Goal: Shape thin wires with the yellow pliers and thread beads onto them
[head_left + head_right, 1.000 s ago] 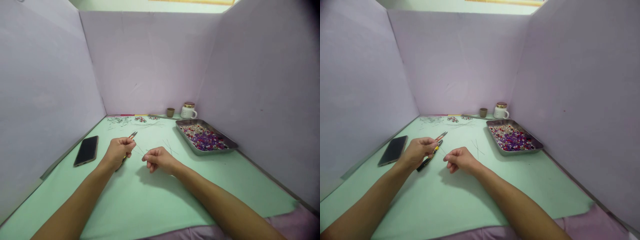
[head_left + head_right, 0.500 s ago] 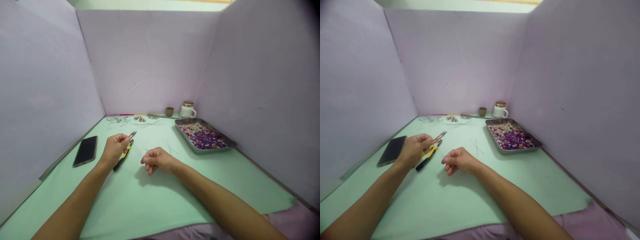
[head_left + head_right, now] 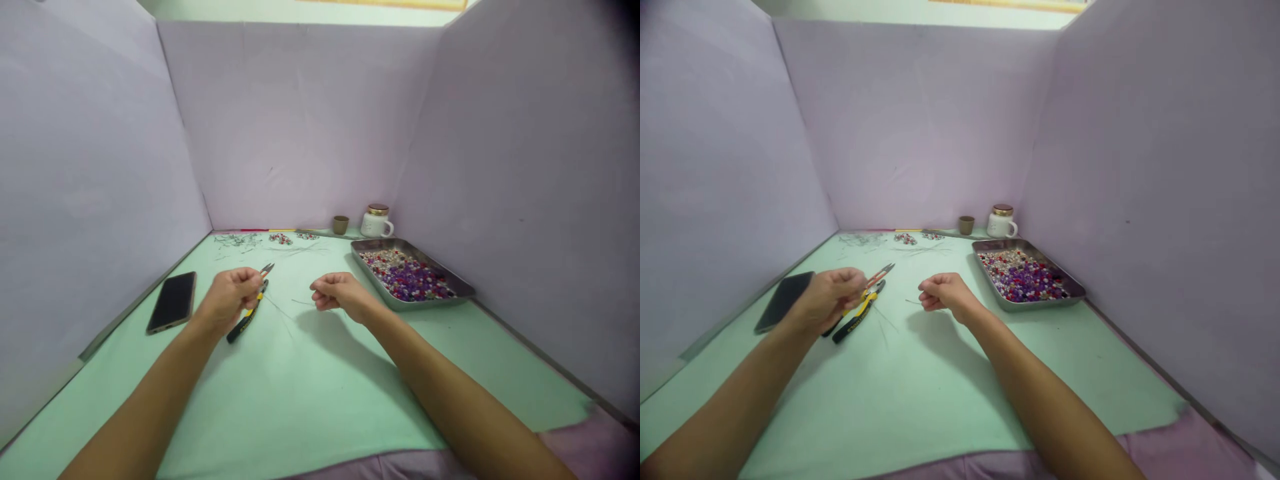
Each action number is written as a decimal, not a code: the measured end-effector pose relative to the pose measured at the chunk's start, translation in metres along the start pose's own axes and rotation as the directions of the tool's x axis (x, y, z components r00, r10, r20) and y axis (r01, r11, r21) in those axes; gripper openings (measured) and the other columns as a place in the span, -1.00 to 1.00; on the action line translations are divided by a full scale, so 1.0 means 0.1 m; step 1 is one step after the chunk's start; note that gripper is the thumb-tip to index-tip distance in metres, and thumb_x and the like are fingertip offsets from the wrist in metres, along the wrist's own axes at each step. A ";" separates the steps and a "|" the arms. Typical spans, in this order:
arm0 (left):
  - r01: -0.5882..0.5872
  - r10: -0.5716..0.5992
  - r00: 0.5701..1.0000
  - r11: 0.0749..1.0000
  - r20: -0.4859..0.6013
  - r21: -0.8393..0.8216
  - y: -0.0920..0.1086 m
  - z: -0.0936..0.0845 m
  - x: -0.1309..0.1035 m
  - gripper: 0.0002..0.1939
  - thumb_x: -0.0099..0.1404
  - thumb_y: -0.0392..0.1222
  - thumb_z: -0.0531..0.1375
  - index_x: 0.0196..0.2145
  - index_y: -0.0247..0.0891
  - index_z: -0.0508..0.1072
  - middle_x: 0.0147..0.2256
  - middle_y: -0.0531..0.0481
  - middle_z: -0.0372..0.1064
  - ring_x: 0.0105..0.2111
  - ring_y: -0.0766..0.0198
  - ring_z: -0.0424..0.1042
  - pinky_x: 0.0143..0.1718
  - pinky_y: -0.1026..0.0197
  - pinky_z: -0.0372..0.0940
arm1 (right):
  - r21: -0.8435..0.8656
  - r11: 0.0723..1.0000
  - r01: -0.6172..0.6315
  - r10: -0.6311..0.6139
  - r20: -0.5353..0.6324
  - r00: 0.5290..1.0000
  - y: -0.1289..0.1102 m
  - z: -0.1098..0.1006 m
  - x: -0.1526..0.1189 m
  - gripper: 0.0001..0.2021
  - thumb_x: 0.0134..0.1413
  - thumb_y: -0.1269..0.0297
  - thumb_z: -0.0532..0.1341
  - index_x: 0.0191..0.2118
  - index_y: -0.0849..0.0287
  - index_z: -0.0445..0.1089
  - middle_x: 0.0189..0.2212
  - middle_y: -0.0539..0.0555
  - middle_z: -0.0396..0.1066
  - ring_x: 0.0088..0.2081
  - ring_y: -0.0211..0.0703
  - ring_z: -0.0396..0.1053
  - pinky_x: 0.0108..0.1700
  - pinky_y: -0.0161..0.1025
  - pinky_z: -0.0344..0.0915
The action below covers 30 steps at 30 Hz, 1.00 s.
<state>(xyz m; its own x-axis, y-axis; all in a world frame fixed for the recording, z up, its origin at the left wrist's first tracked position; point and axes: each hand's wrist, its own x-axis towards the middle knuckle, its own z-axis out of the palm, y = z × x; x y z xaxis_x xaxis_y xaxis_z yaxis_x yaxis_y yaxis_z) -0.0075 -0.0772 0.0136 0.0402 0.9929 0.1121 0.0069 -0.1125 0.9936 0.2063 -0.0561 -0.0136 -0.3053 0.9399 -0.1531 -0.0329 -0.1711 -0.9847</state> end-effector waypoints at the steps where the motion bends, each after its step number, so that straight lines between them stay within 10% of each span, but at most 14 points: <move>1: 0.009 -0.009 1.000 1.000 0.030 -0.002 -0.03 0.08 -0.04 -0.81 -0.08 -0.21 0.20 -0.67 -0.31 0.24 -0.73 0.19 0.03 -0.74 0.53 -0.02 -0.71 0.38 -0.06 | 0.075 0.997 -0.009 0.007 0.034 0.999 0.00 0.02 -0.01 -0.87 0.01 0.36 0.15 -0.45 0.32 0.36 -0.59 0.05 0.39 -0.58 -0.34 0.35 -0.41 -0.30 0.36; 6: -0.070 0.058 0.993 0.991 0.100 0.117 -0.11 0.34 -0.19 -0.83 -0.01 -0.19 0.20 -0.62 -0.31 0.30 -0.69 0.18 0.12 -0.69 0.51 0.06 -0.66 0.38 0.01 | 0.256 0.911 -0.322 0.146 0.531 0.834 0.09 0.25 -0.10 -0.62 0.16 0.18 -0.06 -0.33 0.39 0.37 -0.46 0.18 0.43 -0.42 -0.19 0.42 -0.34 -0.23 0.34; 10: -0.088 0.075 0.979 0.994 0.191 0.064 -0.09 0.38 -0.24 -0.84 0.06 -0.18 0.17 -0.59 -0.28 0.31 -0.77 0.21 0.10 -0.73 0.45 0.17 -0.63 0.34 0.11 | 0.323 0.809 -0.490 0.132 0.713 0.688 0.17 0.32 -0.12 -0.57 0.19 0.21 -0.17 -0.27 0.42 0.34 -0.50 0.15 0.41 -0.47 -0.21 0.41 -0.39 -0.22 0.35; 30: -0.242 0.211 0.929 0.968 0.303 0.071 -0.07 0.32 -0.24 -0.91 0.04 -0.28 0.19 -0.58 -0.29 0.35 -0.63 0.05 0.32 -0.60 0.37 0.28 -0.55 0.31 0.18 | 0.331 0.817 -0.473 0.181 0.631 0.754 0.13 0.27 -0.12 -0.87 -0.20 0.37 0.21 -0.50 0.36 0.33 -0.78 -0.09 0.12 -0.77 -0.53 -0.04 -0.81 -0.57 -0.28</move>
<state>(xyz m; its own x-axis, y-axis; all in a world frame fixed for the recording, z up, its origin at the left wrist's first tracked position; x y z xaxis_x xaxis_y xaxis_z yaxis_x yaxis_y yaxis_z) 0.0235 -0.1011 0.0035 0.3416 0.8872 0.3101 0.0677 -0.3523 0.9334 0.1836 -0.0779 -0.0222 -0.8368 0.4916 -0.2410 -0.1976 -0.6817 -0.7044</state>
